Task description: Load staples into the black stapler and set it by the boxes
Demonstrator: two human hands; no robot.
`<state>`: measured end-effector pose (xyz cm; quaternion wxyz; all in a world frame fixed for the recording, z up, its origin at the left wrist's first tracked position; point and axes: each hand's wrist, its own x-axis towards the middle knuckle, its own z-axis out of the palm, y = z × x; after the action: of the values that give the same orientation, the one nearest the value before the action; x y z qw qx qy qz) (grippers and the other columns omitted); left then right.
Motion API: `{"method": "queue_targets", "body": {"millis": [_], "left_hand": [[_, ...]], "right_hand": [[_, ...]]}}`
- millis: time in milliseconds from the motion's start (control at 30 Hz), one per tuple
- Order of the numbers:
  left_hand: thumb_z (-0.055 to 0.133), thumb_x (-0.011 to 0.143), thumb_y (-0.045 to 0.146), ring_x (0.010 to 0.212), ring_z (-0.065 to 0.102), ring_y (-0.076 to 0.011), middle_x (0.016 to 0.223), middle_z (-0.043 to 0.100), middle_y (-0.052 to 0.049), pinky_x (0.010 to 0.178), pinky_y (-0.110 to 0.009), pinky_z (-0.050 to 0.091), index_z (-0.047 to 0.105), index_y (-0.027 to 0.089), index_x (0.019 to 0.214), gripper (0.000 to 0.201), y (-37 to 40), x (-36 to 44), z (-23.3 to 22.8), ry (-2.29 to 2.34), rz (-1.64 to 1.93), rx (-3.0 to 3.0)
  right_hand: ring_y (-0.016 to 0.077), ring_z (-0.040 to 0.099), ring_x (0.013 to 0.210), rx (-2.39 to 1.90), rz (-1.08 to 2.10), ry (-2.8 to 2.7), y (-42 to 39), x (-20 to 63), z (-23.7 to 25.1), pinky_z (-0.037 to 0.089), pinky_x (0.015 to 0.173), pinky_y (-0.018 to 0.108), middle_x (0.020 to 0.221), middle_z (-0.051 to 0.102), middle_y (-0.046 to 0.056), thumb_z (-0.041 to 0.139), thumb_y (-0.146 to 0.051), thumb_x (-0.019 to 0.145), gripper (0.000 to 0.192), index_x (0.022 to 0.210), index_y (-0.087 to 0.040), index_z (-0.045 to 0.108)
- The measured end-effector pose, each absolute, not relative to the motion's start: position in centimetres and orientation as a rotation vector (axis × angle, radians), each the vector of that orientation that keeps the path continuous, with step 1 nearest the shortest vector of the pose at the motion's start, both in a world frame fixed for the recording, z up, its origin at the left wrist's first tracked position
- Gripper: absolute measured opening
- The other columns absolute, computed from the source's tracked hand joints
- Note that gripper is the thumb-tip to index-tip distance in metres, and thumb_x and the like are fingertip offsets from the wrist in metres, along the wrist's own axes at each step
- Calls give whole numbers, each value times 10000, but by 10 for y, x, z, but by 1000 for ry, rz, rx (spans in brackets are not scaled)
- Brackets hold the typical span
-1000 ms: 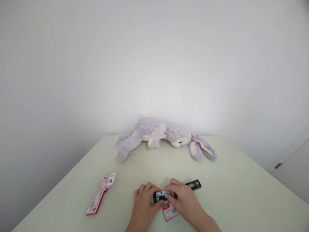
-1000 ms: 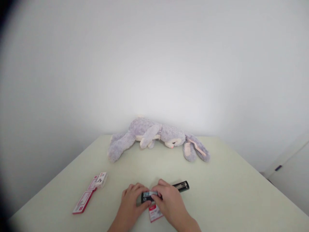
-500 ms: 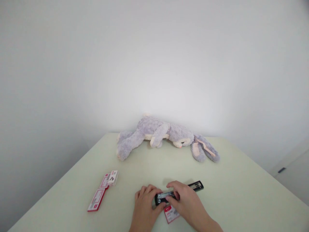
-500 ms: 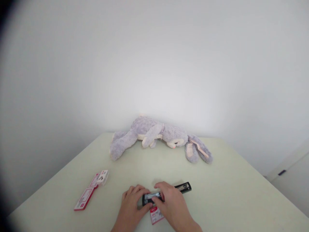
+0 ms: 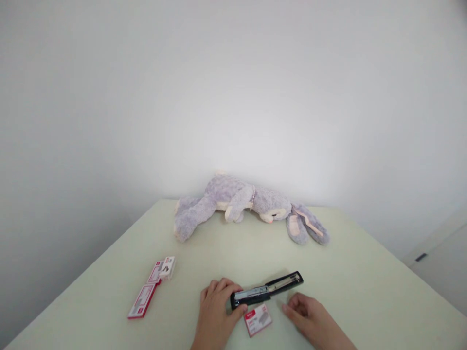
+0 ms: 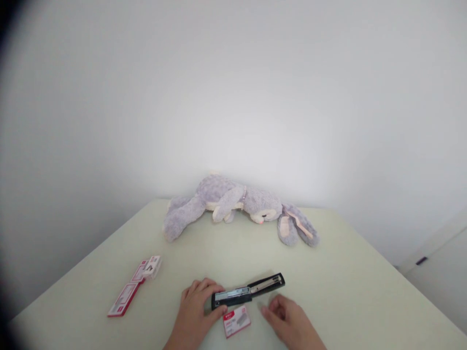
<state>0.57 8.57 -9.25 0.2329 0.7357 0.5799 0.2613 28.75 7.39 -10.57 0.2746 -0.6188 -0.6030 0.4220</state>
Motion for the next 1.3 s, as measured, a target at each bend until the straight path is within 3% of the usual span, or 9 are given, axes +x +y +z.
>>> {"method": "queue_targets", "body": {"millis": [133, 300, 400, 533, 700, 867, 1033, 1200, 1300], "left_hand": [[753, 813, 396, 1089, 576, -261, 1134, 706, 7, 964, -422, 358, 726, 390, 1084, 272, 87, 5, -92, 1576, 701, 2049], [758, 809, 382, 1094, 572, -262, 1138, 703, 7, 965, -423, 357, 722, 393, 1094, 288, 87, 5, -94, 1581, 710, 2061], [769, 802, 382, 1096, 572, -260, 1139, 701, 13, 963, -423, 353, 720, 398, 1095, 298, 86, 4, -94, 1592, 703, 2051], [767, 806, 385, 1088, 574, -256, 1130, 697, 16, 955, -419, 352, 713, 402, 1102, 301, 85, 6, -93, 1588, 695, 2049], [739, 831, 408, 1090, 579, -268, 1128, 696, -9, 951, -422, 382, 716, 342, 1069, 249, 86, 6, -97, 1607, 697, 2088], [496, 951, 265, 1161, 578, -264, 1242, 665, -86, 1006, -445, 444, 618, 258, 1275, 346, 77, -19, -112, 1508, 818, 2149], [478, 841, 46, 1079, 619, -236, 1160, 723, -31, 936, -398, 510, 684, 288, 1112, 417, 65, -6, -110, 1234, 725, 2378], [569, 876, 113, 1231, 586, -219, 1269, 723, -13, 1090, -358, 473, 704, 296, 1145, 352, 75, 35, -92, 822, 527, 2448], [594, 705, 71, 1251, 565, -243, 1328, 668, -26, 1124, -390, 448, 651, 301, 1267, 610, 79, 17, -82, 991, 432, 2371]], "right_hand": [[84, 294, 458, -1442, 1321, -1425, 88, 301, -85, 193, 451, 246, 680, 494, -74, 511, -728, 903, 588, 1218, -234, 564], [107, 399, 617, -1232, 1166, -1710, 108, 260, -43, 303, 572, 239, 687, 468, -68, 685, -615, 850, 425, 962, -206, 641], [105, 389, 620, -1272, 1072, -1902, 109, 237, -31, 281, 580, 237, 636, 399, -94, 719, -515, 858, 316, 843, -215, 620], [104, 434, 624, -1311, 991, -2069, 107, 220, -27, 271, 573, 227, 644, 454, -94, 712, -428, 873, 226, 831, -224, 623], [130, 556, 701, -1407, 811, -2216, 107, 206, -33, 311, 624, 219, 751, 638, -55, 755, -309, 802, 132, 904, -245, 702], [135, 572, 717, -1413, 734, -2284, 107, 204, -36, 323, 649, 221, 755, 657, -31, 706, -243, 787, 49, 833, -226, 712], [142, 564, 695, -1516, 720, -2260, 114, 209, -38, 297, 622, 238, 742, 663, -25, 725, -301, 772, 107, 857, -237, 737], [125, 494, 635, -1556, 712, -2085, 128, 220, -51, 273, 594, 243, 657, 564, -66, 772, -406, 749, 201, 829, -239, 696], [114, 456, 599, -1589, 763, -1993, 131, 236, -66, 297, 575, 235, 634, 507, -75, 656, -479, 869, 265, 849, -215, 659]]}}
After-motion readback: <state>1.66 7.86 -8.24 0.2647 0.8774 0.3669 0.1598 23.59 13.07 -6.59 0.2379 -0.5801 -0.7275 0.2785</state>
